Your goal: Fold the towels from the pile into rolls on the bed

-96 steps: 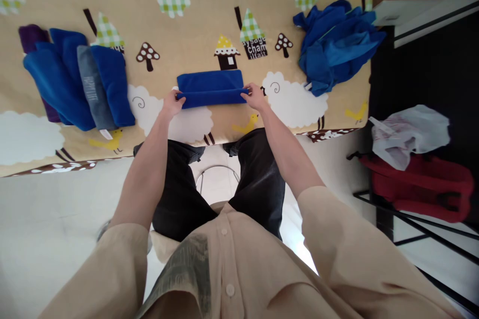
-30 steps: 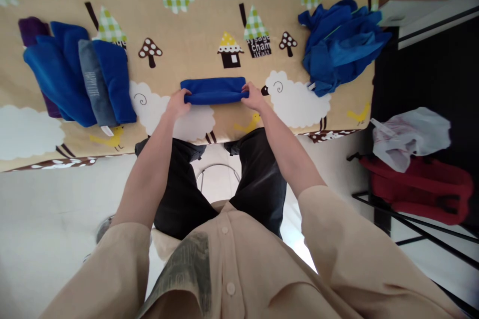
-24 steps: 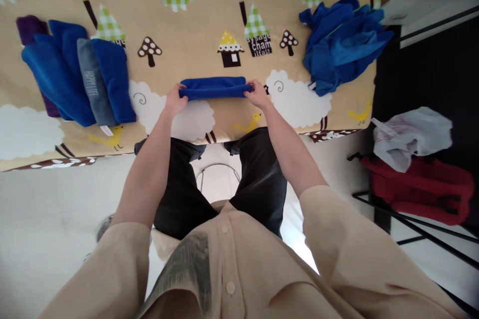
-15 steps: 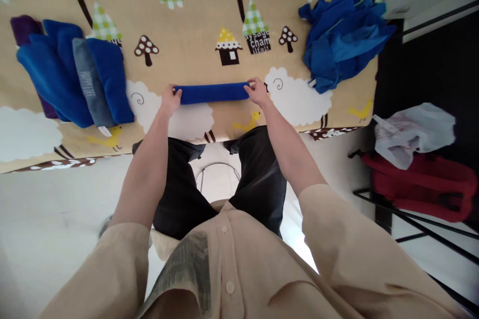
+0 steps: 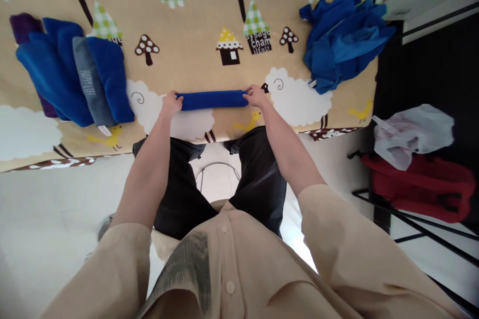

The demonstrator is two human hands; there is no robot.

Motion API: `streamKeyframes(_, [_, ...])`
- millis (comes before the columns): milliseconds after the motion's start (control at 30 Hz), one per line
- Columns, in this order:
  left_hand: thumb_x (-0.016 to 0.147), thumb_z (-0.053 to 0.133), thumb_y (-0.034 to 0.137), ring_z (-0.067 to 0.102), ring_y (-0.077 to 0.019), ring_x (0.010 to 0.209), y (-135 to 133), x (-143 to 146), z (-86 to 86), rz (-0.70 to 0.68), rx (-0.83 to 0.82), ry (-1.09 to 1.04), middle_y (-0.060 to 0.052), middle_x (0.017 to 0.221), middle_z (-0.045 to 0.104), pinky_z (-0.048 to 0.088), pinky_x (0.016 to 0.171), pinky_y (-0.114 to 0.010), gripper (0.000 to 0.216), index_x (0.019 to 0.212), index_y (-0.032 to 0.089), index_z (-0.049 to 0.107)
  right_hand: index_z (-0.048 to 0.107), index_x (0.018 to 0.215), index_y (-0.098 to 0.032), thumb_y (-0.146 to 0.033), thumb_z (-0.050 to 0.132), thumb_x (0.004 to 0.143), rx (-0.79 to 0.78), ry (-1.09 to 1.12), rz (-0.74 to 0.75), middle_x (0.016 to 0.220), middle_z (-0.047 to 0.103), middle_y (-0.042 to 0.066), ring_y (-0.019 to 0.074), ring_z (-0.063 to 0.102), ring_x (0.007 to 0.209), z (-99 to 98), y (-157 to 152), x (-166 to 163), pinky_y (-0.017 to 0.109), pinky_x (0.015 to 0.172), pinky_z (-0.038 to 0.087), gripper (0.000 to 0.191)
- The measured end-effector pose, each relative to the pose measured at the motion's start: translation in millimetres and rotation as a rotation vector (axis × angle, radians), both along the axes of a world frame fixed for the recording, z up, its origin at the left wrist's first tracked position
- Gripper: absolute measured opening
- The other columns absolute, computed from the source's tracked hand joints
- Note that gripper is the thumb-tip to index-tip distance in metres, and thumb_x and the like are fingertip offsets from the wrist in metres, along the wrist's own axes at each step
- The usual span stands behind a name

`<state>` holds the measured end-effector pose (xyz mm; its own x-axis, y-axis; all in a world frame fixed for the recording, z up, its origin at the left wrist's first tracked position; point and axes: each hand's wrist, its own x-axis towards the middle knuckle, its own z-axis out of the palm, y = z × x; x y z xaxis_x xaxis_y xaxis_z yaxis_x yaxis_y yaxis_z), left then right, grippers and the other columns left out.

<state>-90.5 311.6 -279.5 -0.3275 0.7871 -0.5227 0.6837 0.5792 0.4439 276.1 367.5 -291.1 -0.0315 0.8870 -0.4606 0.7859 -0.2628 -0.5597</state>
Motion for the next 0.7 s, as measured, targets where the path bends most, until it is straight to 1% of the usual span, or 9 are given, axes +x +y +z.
streamKeyframes(67, [0.086, 0.067, 0.033, 0.057, -0.0361, 0.132, -1.7, -1.0, -1.3, 0.028, 0.071, -0.02, -0.023, 0.126, 0.067, 0.041, 0.116, -0.052, 0.041, 0.122, 0.015, 0.065, 0.068, 0.104, -0.021, -0.032, 0.076, 0.081, 0.042, 0.021, 0.023, 0.105, 0.074, 0.013, 0.0327, 0.067, 0.112, -1.7, 0.3, 1.0, 0.057, 0.109, 0.05, 0.027])
streamKeyframes(133, [0.08, 0.075, 0.038, 0.058, -0.0401, 0.129, -3.2, -2.2, -1.0, 0.107, 0.099, -0.08, -0.025, 0.125, 0.067, 0.047, 0.11, -0.059, 0.043, 0.116, 0.016, 0.066, 0.069, 0.107, -0.02, -0.032, 0.077, 0.08, 0.054, 0.057, 0.032, 0.107, 0.074, 0.014, 0.0326, 0.068, 0.11, -1.4, 0.5, 1.4, 0.056, 0.109, 0.051, 0.03])
streamKeyframes(167, [0.077, 0.078, 0.04, 0.06, -0.0418, 0.126, -3.5, -2.7, -0.1, 0.158, 0.07, -0.124, -0.026, 0.125, 0.066, 0.051, 0.104, -0.061, 0.044, 0.113, 0.016, 0.066, 0.069, 0.11, -0.019, -0.033, 0.077, 0.08, 0.046, 0.073, 0.033, 0.109, 0.073, 0.015, 0.0322, 0.068, 0.11, -0.5, 0.6, 1.2, 0.055, 0.108, 0.051, 0.034])
streamKeyframes(233, [0.074, 0.082, 0.045, 0.065, -0.0429, 0.117, -3.3, -3.2, 3.0, 0.258, -0.048, -0.22, -0.027, 0.122, 0.066, 0.059, 0.091, -0.061, 0.046, 0.106, 0.016, 0.066, 0.067, 0.118, -0.018, -0.034, 0.078, 0.08, 0.021, 0.1, 0.046, 0.117, 0.072, 0.017, 0.0311, 0.068, 0.11, 2.5, 0.4, -0.2, 0.054, 0.106, 0.053, 0.042])
streamKeyframes(300, [0.072, 0.086, 0.045, 0.068, -0.0416, 0.112, -2.6, -2.9, 6.4, 0.329, -0.153, -0.307, -0.026, 0.114, 0.067, 0.061, 0.085, -0.059, 0.046, 0.101, 0.016, 0.065, 0.066, 0.125, -0.018, -0.034, 0.079, 0.078, 0.025, 0.113, 0.092, 0.126, 0.069, 0.017, 0.031, 0.066, 0.114, 6.0, -0.2, -2.7, 0.054, 0.107, 0.052, 0.052])
streamKeyframes(400, [0.068, 0.092, 0.042, 0.069, -0.04, 0.11, -2.4, -2.1, 9.3, 0.384, -0.182, -0.413, -0.023, 0.106, 0.069, 0.061, 0.085, -0.058, 0.047, 0.094, 0.017, 0.063, 0.065, 0.13, -0.021, -0.03, 0.081, 0.074, 0.085, 0.069, 0.219, 0.139, 0.061, 0.015, 0.0327, 0.058, 0.129, 10.5, -1.3, -7.6, 0.056, 0.116, 0.045, 0.059])
streamKeyframes(500, [0.067, 0.093, 0.041, 0.069, -0.0385, 0.109, -3.2, -1.7, 10.6, 0.402, -0.158, -0.478, -0.021, 0.107, 0.07, 0.061, 0.086, -0.058, 0.046, 0.093, 0.018, 0.063, 0.064, 0.133, -0.023, -0.025, 0.078, 0.075, 0.102, 0.007, 0.315, 0.142, 0.059, 0.013, 0.0334, 0.052, 0.137, 12.7, -1.6, -12.0, 0.057, 0.121, 0.039, 0.059])
streamKeyframes(633, [0.073, 0.089, 0.03, 0.07, -0.0326, 0.112, -3.0, 1.1, 16.5, 0.398, -0.167, -0.535, -0.019, 0.115, 0.071, 0.062, 0.093, -0.051, 0.034, 0.095, 0.019, 0.066, 0.064, 0.132, -0.021, -0.02, 0.075, 0.075, 0.083, -0.011, 0.33, 0.138, 0.062, 0.013, 0.0344, 0.054, 0.133, 12.3, -0.5, -14.8, 0.058, 0.119, 0.041, 0.058])
streamKeyframes(700, [0.079, 0.083, 0.025, 0.069, -0.0299, 0.115, -1.7, 4.2, 21.3, 0.381, -0.129, -0.576, -0.018, 0.121, 0.071, 0.061, 0.096, -0.047, 0.026, 0.097, 0.019, 0.066, 0.066, 0.129, -0.022, -0.02, 0.077, 0.073, 0.083, -0.013, 0.316, 0.132, 0.065, 0.013, 0.0355, 0.055, 0.131, 11.2, 0.2, -14.6, 0.06, 0.117, 0.042, 0.057])
